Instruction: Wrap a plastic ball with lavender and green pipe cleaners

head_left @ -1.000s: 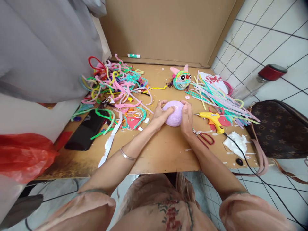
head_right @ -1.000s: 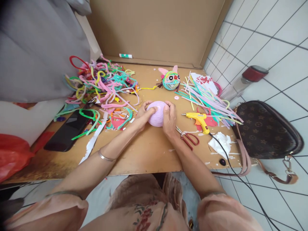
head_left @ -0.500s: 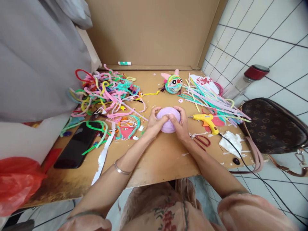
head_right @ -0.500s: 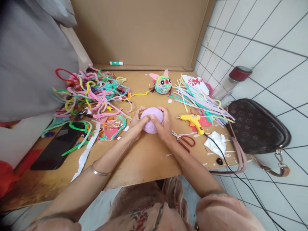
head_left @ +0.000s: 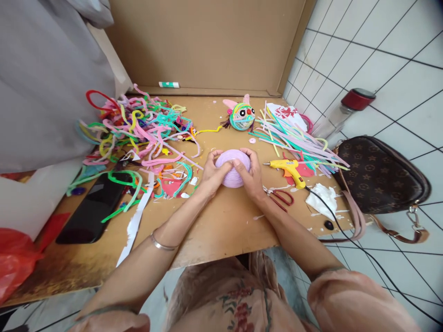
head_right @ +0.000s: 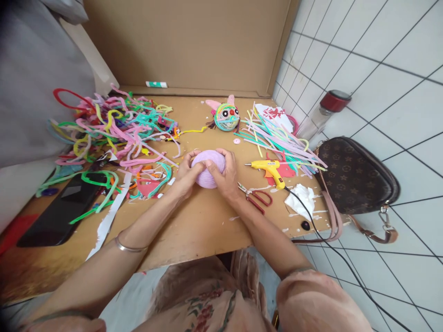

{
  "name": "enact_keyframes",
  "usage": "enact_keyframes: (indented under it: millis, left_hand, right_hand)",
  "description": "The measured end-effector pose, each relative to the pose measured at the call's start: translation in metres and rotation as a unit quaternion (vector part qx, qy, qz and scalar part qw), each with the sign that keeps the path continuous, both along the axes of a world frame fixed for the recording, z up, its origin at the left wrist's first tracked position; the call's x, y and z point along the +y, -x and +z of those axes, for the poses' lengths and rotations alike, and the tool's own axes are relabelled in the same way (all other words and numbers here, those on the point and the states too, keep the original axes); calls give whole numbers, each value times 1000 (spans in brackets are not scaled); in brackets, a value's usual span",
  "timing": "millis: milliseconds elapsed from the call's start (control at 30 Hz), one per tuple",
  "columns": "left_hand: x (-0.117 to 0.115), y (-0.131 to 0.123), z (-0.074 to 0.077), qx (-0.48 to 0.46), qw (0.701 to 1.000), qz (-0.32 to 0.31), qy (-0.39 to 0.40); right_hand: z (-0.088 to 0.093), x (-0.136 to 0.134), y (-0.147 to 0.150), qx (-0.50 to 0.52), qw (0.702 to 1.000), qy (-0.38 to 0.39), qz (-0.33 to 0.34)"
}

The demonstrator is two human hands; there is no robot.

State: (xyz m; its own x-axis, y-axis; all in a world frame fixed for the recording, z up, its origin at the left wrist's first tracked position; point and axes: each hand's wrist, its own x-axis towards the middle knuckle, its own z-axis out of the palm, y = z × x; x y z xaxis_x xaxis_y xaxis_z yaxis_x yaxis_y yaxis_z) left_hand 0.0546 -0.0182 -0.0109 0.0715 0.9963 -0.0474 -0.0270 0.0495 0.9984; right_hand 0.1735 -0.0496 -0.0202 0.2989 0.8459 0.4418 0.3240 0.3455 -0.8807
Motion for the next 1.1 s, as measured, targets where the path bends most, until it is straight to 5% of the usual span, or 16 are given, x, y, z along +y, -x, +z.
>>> enact_keyframes:
  millis: [667, 1100]
  left_hand:
    - [-5, 5, 11, 70, 995, 6, -77]
    - [-1, 4, 4, 61, 996, 5, -69]
  right_hand:
    - [-5, 4, -5, 79, 995, 17, 51]
    - [-3, 4, -6, 90, 994, 18, 57]
